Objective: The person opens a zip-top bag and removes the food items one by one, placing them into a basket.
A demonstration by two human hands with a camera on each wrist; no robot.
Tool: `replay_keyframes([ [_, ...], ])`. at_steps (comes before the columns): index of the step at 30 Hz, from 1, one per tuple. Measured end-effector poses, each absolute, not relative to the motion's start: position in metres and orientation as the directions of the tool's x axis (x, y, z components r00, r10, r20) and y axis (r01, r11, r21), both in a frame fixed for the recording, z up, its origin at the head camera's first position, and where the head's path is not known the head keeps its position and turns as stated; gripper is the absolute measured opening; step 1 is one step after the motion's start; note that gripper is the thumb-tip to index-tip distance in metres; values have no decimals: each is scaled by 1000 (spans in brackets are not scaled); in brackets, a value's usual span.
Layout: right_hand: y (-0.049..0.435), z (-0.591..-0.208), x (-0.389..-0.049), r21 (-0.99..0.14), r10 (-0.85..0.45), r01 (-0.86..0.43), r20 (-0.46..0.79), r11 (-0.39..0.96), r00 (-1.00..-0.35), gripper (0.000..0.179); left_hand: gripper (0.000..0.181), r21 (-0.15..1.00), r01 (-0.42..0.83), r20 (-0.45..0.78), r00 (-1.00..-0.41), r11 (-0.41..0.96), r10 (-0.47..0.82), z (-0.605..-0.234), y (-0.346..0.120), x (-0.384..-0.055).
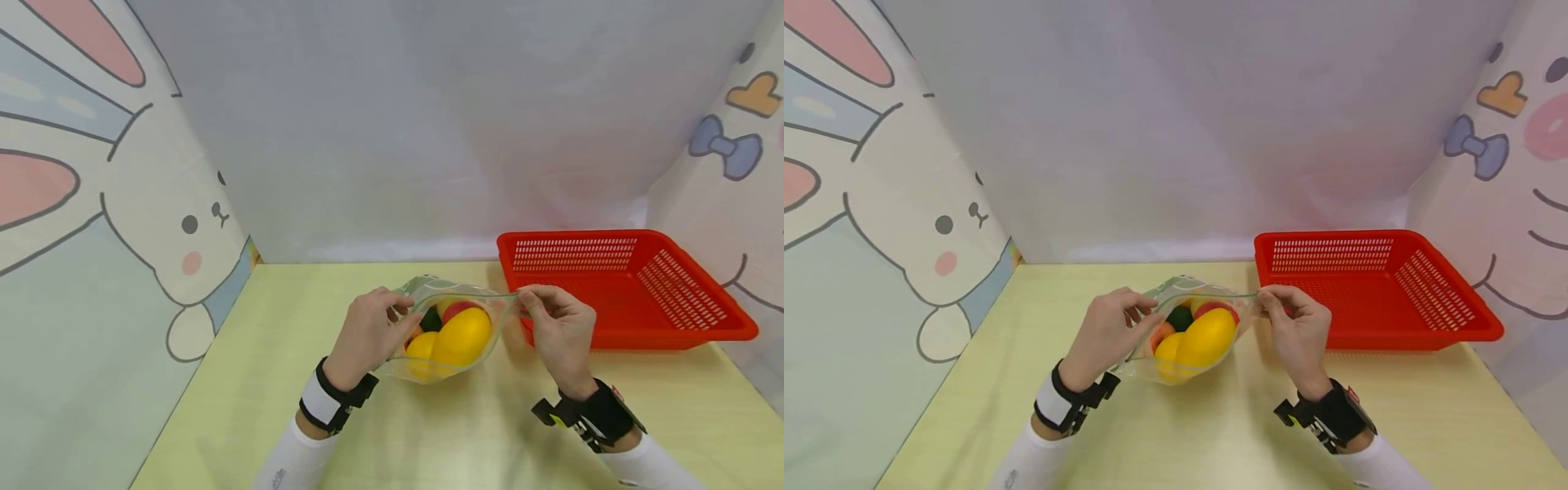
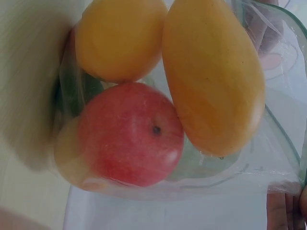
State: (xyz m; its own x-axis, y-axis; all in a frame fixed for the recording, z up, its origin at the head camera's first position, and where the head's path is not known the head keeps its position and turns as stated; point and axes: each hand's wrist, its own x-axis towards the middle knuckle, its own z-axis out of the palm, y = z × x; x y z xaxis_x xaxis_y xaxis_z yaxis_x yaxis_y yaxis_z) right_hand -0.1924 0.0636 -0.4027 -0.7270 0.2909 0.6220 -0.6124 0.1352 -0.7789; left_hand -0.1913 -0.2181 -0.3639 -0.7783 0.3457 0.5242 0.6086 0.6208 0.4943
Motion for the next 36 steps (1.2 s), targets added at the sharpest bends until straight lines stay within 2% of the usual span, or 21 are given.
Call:
replay_keyframes([
  [6, 64, -404, -192, -769, 235, -622, 638, 149, -733, 13, 8, 564, 556, 461, -826, 611, 326, -363, -221, -194],
  [13, 70, -413, -185, -746, 150, -632, 663, 209, -733, 9, 5, 567, 559, 512, -814, 605, 273, -365, -219, -196],
  [23, 82, -430, -170, -640, -52, -707, 729, 301, -682, 16, 4, 588, 581, 555, -796, 562, 242, -369, -216, -198],
  [27, 82, -429, -166, -520, -123, -773, 796, 362, -593, 9, 4, 574, 597, 581, -779, 560, 236, -370, -214, -198],
  [32, 67, -413, -155, -298, -200, -839, 884, 455, -422, 44, 5, 562, 600, 585, -775, 570, 239, -370, -211, -196],
  [36, 46, -400, -142, -156, -376, -895, 867, 418, -327, 40, 5, 568, 589, 575, -784, 574, 236, -371, -209, -197],
])
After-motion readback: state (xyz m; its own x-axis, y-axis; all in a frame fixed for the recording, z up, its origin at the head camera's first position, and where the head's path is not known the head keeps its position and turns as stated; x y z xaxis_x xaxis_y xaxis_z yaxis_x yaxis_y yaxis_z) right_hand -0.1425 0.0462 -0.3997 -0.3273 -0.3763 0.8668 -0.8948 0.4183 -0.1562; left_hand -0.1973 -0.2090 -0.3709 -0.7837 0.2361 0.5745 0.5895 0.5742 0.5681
